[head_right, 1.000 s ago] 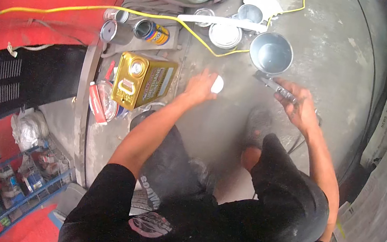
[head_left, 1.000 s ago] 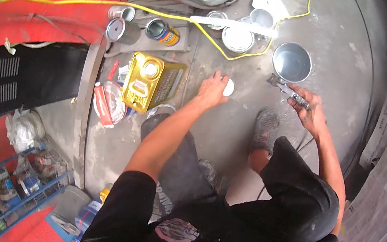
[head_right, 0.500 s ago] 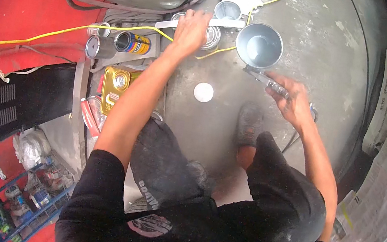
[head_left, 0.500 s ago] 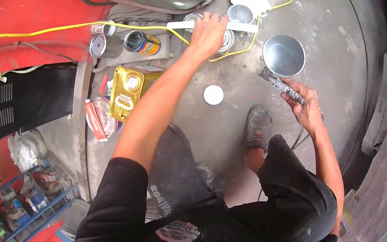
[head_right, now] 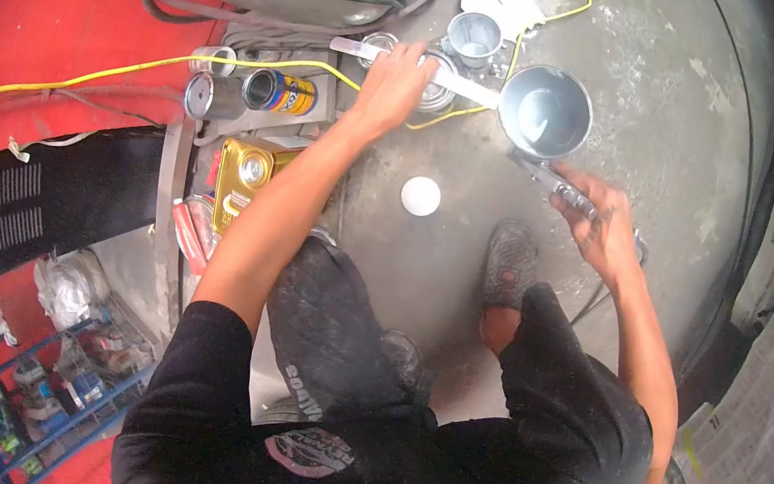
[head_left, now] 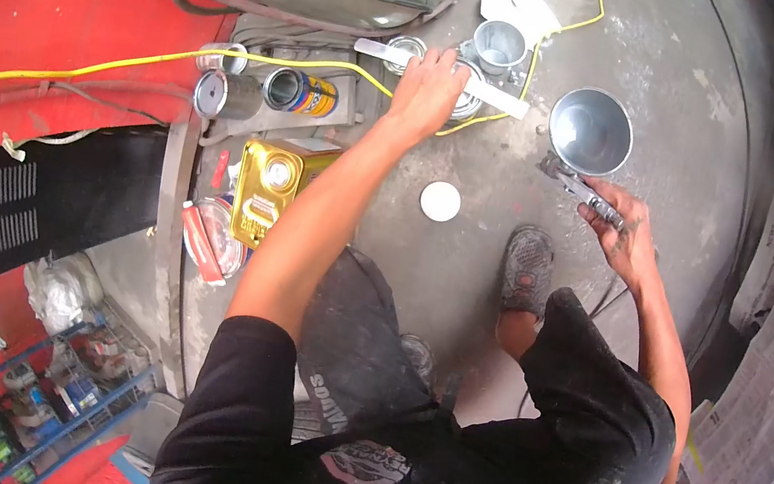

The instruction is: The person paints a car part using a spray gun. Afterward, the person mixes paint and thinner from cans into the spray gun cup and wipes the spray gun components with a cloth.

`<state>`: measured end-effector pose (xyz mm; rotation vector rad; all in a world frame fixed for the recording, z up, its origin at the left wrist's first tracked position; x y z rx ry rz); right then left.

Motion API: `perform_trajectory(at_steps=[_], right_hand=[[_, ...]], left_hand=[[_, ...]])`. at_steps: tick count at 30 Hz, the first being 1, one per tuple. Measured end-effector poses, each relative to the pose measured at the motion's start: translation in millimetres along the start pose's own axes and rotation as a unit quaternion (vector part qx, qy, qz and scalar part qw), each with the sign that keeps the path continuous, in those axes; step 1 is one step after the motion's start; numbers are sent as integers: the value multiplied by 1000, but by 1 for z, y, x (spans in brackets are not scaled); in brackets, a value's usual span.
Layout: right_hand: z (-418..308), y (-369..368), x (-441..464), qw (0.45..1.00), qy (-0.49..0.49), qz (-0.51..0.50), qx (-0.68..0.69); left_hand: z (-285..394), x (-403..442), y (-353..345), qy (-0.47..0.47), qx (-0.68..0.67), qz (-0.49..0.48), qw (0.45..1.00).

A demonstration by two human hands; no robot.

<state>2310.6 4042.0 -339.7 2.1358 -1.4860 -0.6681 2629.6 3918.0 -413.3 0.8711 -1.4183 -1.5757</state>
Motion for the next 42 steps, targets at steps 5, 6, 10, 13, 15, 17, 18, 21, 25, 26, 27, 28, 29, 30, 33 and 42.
perform_trajectory(at_steps=[5,6,10,13,15,17,18,21,25,26,27,28,29,30,33,42], right_hand=[[2,1,2,1000,-10,-4,-8],[2,1,4,1000,-22,-7,-14],[9,-1,13,999,-36,14,-38],[12,4,21,995,-8,32,-95],[10,8,29,989,-33,29,-141],[7,13,35,985,-38,20,-167],[7,14,38,982,-41,16,-186],[6,21,49,971,-39,11,-235],[5,27,68,955,-12,-12,-295],[4,27,72,950,10,2,-313],[6,27,78,945,9,-3,-328],[7,27,84,939,9,-8,-343],[6,27,89,933,9,-13,-359],[3,26,94,927,14,-12,-374],[-7,22,109,908,23,-18,-418],[-52,13,145,837,28,-105,-537]], left_hand=[[-1,-14,-2,-3,-21,16,1000],[-1,-11,1,0,-38,25,999],[4,22,9,24,-120,92,988],[10,55,5,90,-160,37,982],[11,71,-2,102,-176,-11,979],[9,80,-24,111,-172,-21,979],[8,84,-32,108,-189,-25,976],[-1,89,-48,100,-226,-21,969],[-1,84,-50,89,-255,1,963],[-3,83,-47,86,-264,2,961],[-2,82,-41,89,-269,2,959],[-1,81,-36,94,-274,3,957],[1,78,-31,99,-280,4,955],[2,76,-28,102,-282,4,954],[5,72,-22,107,-299,1,948],[8,62,-11,125,-340,9,932]])
Point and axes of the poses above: each hand's wrist, its own x-axis towards the middle knuckle, its own y-axis out of the back of the hand, z = x × y, the point moved 3 cm from there along x, towards the middle knuckle, and after that the axes turned 4 degrees about y, right-handed, at the moved point
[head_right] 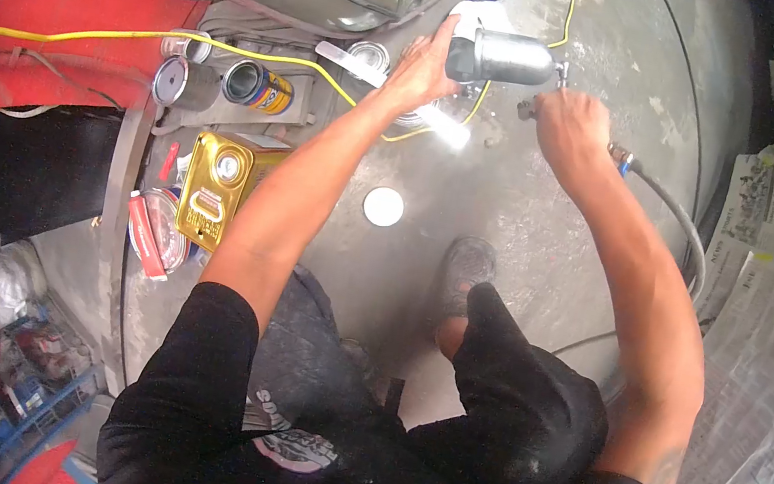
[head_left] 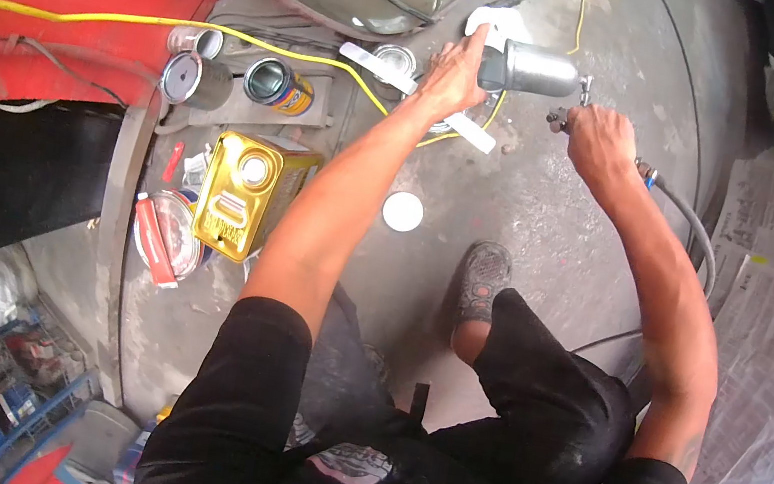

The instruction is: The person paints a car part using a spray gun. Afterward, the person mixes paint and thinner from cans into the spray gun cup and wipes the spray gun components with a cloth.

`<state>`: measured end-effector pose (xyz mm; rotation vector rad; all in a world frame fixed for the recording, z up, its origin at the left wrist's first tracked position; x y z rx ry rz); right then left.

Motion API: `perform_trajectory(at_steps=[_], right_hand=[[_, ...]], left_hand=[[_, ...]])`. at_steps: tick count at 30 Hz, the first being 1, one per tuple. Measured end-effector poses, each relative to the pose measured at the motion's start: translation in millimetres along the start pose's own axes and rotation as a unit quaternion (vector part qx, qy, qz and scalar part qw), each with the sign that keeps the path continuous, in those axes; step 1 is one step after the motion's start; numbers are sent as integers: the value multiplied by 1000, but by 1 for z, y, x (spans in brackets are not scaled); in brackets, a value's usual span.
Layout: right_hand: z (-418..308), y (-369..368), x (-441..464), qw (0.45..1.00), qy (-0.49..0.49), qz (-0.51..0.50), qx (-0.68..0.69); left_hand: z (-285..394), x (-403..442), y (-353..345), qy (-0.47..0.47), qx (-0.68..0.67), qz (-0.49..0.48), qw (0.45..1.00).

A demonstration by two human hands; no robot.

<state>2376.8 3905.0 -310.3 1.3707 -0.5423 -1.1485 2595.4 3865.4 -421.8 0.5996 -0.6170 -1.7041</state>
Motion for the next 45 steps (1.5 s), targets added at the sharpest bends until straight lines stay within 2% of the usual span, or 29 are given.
perform_trajectory(at_steps=[11,17,27,29,32,35,38,41,45], right_hand=[[-32,45,34,982,-7,-60,-177],[-34,50,38,980,7,-64,-186],[-40,55,39,982,11,-56,-181],[-42,59,40,982,15,-56,-179],[-42,56,42,982,34,-1,-184],[-41,50,49,980,37,-15,-193],[-42,52,49,981,41,-21,-189],[-42,54,48,980,32,-19,-194],[-43,46,51,982,30,-34,-183]], left_hand=[[-13,-3,-2,15,-16,30,999],[-15,-4,-7,41,8,83,996],[-20,2,-2,72,80,92,990],[-24,6,-3,78,84,94,989],[-29,10,-6,87,97,80,988],[-28,12,-4,96,105,49,989],[-28,7,-2,65,109,44,991],[-31,-10,3,-26,87,114,989],[-34,-43,19,-48,-46,145,987]])
Point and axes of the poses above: each hand's wrist, its own x-axis towards the middle knuckle, its own y-axis out of the back of the hand, z = x × y, the point moved 3 cm from there along x, towards the middle knuckle, and after that the axes turned 4 degrees about y, right-handed, at the moved point
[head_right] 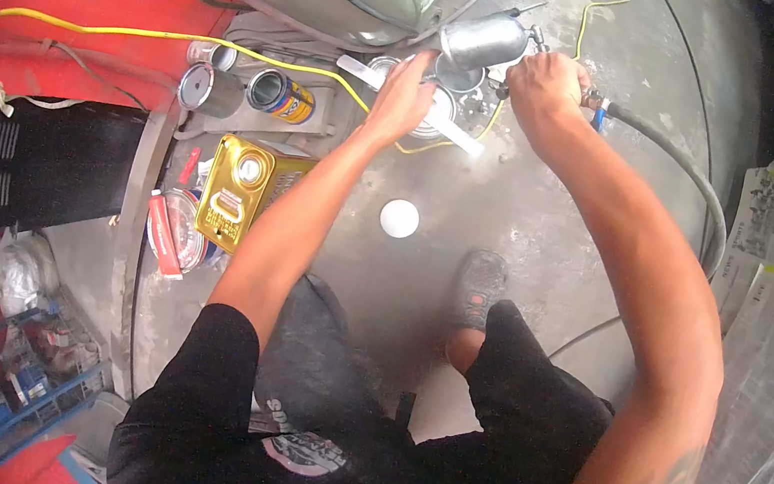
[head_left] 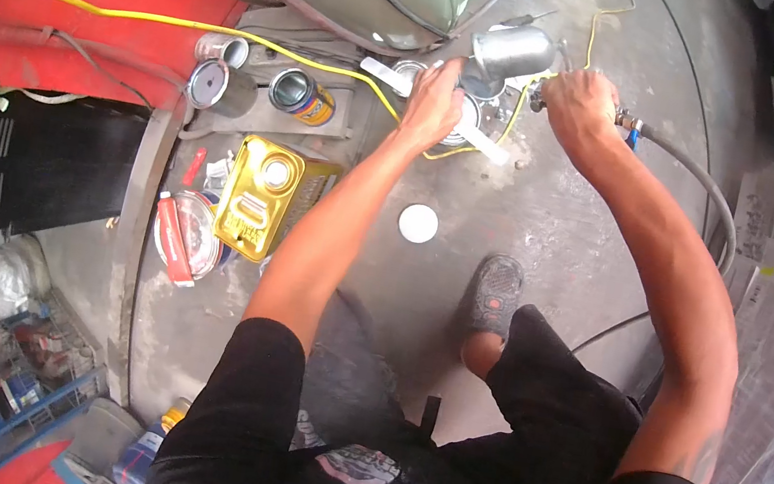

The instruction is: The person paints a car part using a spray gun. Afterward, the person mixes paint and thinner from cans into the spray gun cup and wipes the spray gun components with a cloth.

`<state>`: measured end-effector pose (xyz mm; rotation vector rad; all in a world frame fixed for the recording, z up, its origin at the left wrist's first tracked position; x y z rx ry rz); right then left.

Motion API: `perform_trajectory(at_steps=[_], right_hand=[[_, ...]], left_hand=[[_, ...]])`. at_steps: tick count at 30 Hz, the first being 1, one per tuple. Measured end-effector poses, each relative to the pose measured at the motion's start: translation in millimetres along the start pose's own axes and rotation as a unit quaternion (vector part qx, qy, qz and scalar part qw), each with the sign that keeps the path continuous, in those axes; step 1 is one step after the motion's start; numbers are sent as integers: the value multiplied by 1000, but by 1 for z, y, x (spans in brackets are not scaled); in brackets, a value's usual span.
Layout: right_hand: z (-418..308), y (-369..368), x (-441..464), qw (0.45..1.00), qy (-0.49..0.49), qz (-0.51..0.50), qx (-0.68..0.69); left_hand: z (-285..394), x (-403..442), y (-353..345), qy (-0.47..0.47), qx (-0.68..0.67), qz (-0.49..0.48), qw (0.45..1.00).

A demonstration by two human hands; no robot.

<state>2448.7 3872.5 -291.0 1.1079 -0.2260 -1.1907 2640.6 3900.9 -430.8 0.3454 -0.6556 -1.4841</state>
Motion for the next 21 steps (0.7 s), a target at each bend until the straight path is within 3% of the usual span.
perform_trajectory(at_steps=[2,3,5,8,15,19,21], right_hand=[[0,0,1,999,-2,-28,22],[-1,1,-1,1000,-2,-20,18],[-5,3,-4,1000,1,-5,11],[-3,1,0,1000,-11,-8,13],[2,2,-5,999,-13,45,-14],[8,-10,2,998,2,44,35],[8,-20,5,996,6,54,71]], left_hand=[[0,-8,8,27,-109,18,994],[-1,-11,12,83,-238,5,968],[-4,-19,19,192,-477,-20,858],[8,-33,36,197,-598,-45,775],[21,-59,46,257,-497,-59,827],[31,-62,58,149,-323,-72,932],[39,-65,68,155,-358,-81,917]])
Point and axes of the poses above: each hand's wrist, its own x-axis towards the middle knuckle, its own y-axis out of the back of the hand, z = x × y, the point moved 3 cm from there along x, towards the middle knuckle, and after that the axes turned 4 degrees about y, right-handed, at the moved point
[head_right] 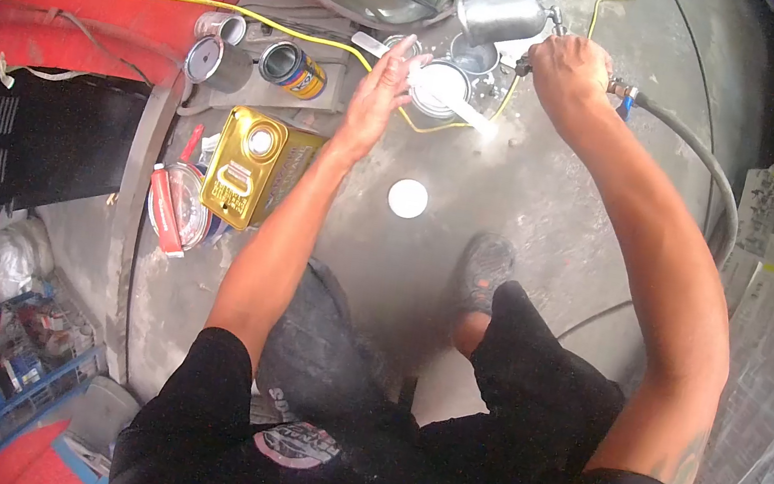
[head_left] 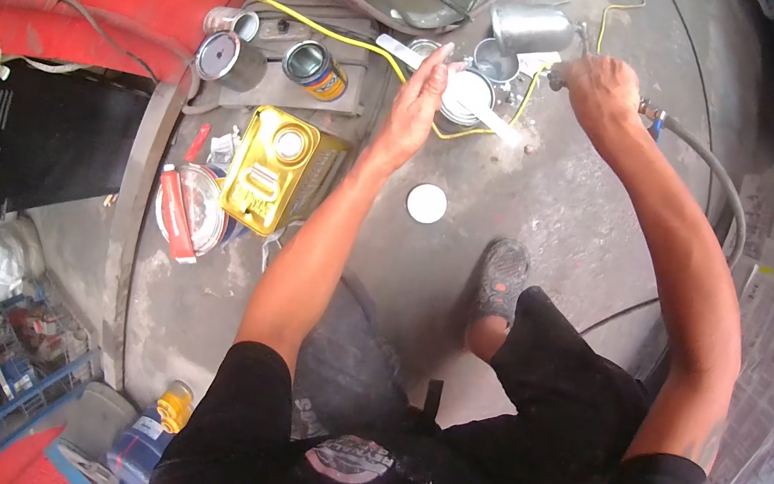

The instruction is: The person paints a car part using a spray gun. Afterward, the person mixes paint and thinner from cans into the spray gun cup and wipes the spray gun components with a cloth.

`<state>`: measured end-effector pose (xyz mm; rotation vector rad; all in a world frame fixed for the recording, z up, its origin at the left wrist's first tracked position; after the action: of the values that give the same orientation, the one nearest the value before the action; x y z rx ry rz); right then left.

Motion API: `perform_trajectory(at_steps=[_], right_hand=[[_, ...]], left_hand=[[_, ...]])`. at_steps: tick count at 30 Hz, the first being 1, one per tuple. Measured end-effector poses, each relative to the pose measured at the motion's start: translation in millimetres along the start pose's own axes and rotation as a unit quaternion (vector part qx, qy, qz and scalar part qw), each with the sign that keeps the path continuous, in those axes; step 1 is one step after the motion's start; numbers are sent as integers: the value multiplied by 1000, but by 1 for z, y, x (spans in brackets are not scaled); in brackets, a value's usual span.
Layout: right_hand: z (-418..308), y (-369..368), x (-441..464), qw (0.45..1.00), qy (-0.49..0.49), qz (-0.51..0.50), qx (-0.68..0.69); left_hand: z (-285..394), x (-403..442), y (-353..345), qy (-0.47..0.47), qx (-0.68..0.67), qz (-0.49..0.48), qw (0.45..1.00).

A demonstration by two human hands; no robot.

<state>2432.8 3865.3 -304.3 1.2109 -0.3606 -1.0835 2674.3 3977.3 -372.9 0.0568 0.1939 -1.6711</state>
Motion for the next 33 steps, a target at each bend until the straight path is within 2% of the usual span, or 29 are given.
perform_trajectory(at_steps=[2,5,8,11,14,17,20,22,23,25,27,28,31,32,33], right_hand=[[0,-4,-2,1000,-9,22,20],[-5,-24,4,1000,-26,-2,-14],[-6,-34,3,999,-25,24,18],[-7,-47,9,999,-30,-18,27],[-5,-46,5,997,-44,-27,49],[-5,-40,-5,996,-40,-6,81],[8,-54,-11,986,-55,-13,159],[30,-79,-21,976,-22,36,214],[39,-93,-24,969,-5,60,241],[56,-93,-37,925,-41,-29,377],[85,-123,-54,847,-81,-111,514],[91,-140,-66,841,-94,-86,526],[88,-173,-100,850,-17,-77,520],[82,-206,-114,805,-22,-79,588],[71,-213,-121,799,-9,-85,596]], left_hand=[[3,-4,3,14,-48,6,999],[2,-9,11,-17,132,40,990],[5,-25,14,39,193,34,980],[9,-36,21,38,293,27,955],[13,-51,29,78,362,-4,929],[-3,-69,37,67,373,-18,925],[-14,-84,37,110,380,-51,917],[-22,-88,40,124,398,-60,907],[-26,-90,42,132,406,-64,902],[-25,-92,44,157,406,-72,897],[-30,-95,46,168,408,-81,894],[-37,-95,49,165,411,-85,893],[-63,-97,56,128,412,-87,898],[-68,-95,57,110,412,-87,900],[-67,-95,57,134,410,-92,897]])
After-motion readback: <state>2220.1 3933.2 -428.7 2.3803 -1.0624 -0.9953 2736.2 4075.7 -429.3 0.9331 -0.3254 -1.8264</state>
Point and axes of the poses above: each hand's wrist, its own x-axis towards the middle knuckle, its own y-axis out of the back of the hand, z = x × y, the point moved 3 cm from there along x, towards the middle knuckle, and after that the axes turned 4 degrees about y, right-handed, at the moved point
